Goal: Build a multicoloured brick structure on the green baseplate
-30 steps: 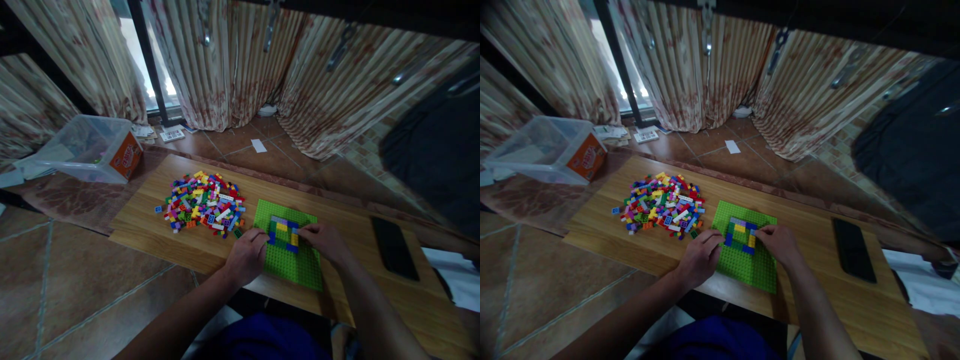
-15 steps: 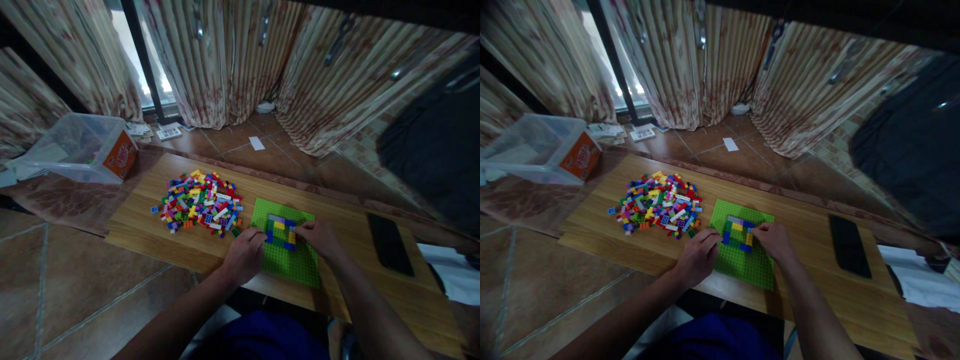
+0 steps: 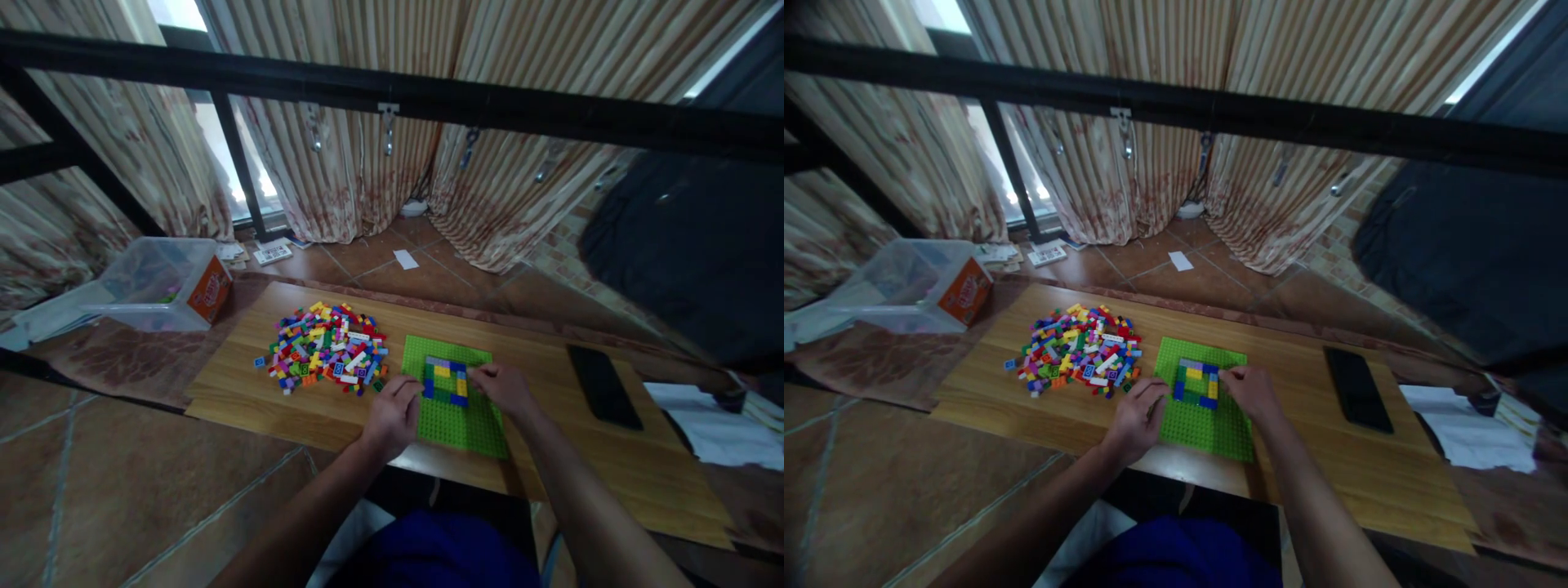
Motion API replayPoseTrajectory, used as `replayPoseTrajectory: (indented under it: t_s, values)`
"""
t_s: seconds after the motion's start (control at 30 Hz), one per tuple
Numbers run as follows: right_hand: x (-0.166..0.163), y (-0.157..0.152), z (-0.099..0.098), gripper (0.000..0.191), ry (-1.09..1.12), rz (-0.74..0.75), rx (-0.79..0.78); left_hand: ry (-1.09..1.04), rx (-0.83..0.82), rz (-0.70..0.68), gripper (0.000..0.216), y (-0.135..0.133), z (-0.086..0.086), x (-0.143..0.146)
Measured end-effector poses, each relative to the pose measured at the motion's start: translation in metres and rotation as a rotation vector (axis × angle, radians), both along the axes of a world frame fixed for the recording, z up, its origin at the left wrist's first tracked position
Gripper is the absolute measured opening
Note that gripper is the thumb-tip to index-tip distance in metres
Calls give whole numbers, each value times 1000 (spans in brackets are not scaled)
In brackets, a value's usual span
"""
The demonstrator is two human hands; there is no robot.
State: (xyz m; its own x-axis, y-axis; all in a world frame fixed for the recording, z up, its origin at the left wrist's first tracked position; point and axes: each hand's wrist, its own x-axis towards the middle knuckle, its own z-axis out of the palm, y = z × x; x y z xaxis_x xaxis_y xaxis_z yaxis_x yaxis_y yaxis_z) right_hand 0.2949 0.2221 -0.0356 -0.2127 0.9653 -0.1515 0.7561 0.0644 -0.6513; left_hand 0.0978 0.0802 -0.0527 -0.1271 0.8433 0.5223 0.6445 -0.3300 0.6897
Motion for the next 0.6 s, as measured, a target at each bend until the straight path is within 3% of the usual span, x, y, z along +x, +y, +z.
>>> replayPoseTrajectory:
  t_s: [0.17,0.3,0.47,0.6]
  values:
    - [14,-22,8,44,73,-124,105,3,46,56,23,-15,11,-13]
    - [4,-56,23,43,152,-130,210,27,18,163,24,-37,17,-35]
    - [-46,-98,24,32,285,87,179,58,-39,214,26,-60,12,-52]
    - [-84,-116,13,23,210,262,216,60,-63,226,32,-68,3,-55]
